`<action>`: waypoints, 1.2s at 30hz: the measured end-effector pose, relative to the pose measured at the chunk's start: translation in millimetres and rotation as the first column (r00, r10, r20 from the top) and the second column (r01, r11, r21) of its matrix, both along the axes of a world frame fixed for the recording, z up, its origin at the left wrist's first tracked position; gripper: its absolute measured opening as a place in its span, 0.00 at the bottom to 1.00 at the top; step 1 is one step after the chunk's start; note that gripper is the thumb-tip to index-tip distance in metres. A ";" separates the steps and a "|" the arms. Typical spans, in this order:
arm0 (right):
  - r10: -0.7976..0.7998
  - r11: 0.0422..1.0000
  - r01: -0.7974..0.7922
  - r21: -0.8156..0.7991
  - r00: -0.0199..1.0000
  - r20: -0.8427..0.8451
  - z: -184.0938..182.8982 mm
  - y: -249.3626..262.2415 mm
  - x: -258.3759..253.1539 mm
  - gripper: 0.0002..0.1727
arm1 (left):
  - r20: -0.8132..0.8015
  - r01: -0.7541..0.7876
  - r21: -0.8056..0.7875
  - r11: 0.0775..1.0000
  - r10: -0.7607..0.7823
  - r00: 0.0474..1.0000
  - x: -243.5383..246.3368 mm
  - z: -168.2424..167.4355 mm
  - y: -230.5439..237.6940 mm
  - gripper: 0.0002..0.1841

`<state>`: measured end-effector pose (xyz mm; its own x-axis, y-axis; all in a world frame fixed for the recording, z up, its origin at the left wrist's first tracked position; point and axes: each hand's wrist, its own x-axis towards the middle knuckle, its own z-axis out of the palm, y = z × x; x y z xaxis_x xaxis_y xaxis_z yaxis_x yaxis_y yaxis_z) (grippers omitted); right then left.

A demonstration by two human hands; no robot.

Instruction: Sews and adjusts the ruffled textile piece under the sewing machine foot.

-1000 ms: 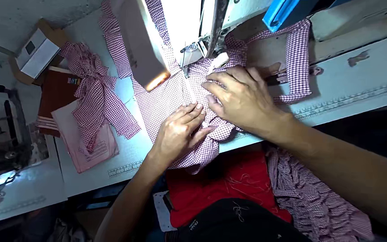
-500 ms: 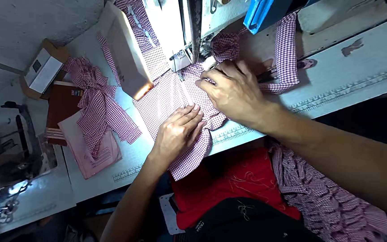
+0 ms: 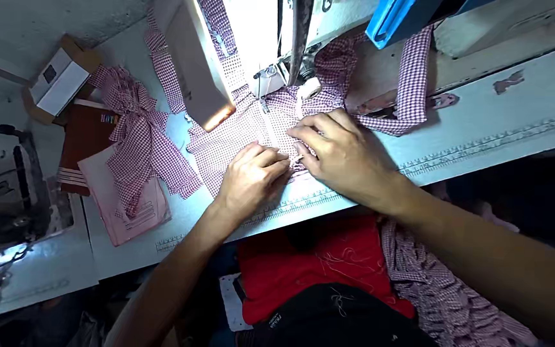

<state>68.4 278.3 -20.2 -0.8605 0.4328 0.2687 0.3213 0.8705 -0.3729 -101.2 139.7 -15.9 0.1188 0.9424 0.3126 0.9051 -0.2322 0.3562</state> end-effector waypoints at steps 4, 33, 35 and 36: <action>0.009 1.000 -0.009 0.026 1.000 -0.012 -2.3 1.9 4.7 0.17 | 0.087 -0.176 -0.010 0.984 0.177 0.980 32.1 2.6 -9.3 0.05; 0.051 0.992 -0.059 0.113 0.996 0.073 0.6 23.4 -15.6 0.20 | 0.184 -0.111 0.030 0.993 0.103 0.978 19.6 -11.1 -18.0 0.07; 0.037 0.992 -0.043 0.115 0.998 0.060 -0.6 30.1 -21.9 0.20 | 0.168 -0.117 0.032 0.993 0.110 0.980 10.0 -10.8 -7.9 0.07; 0.022 0.993 -0.029 0.118 0.998 0.060 -1.1 33.1 -25.0 0.20 | 0.166 -0.122 0.036 0.992 0.115 0.980 5.2 -11.2 -2.8 0.07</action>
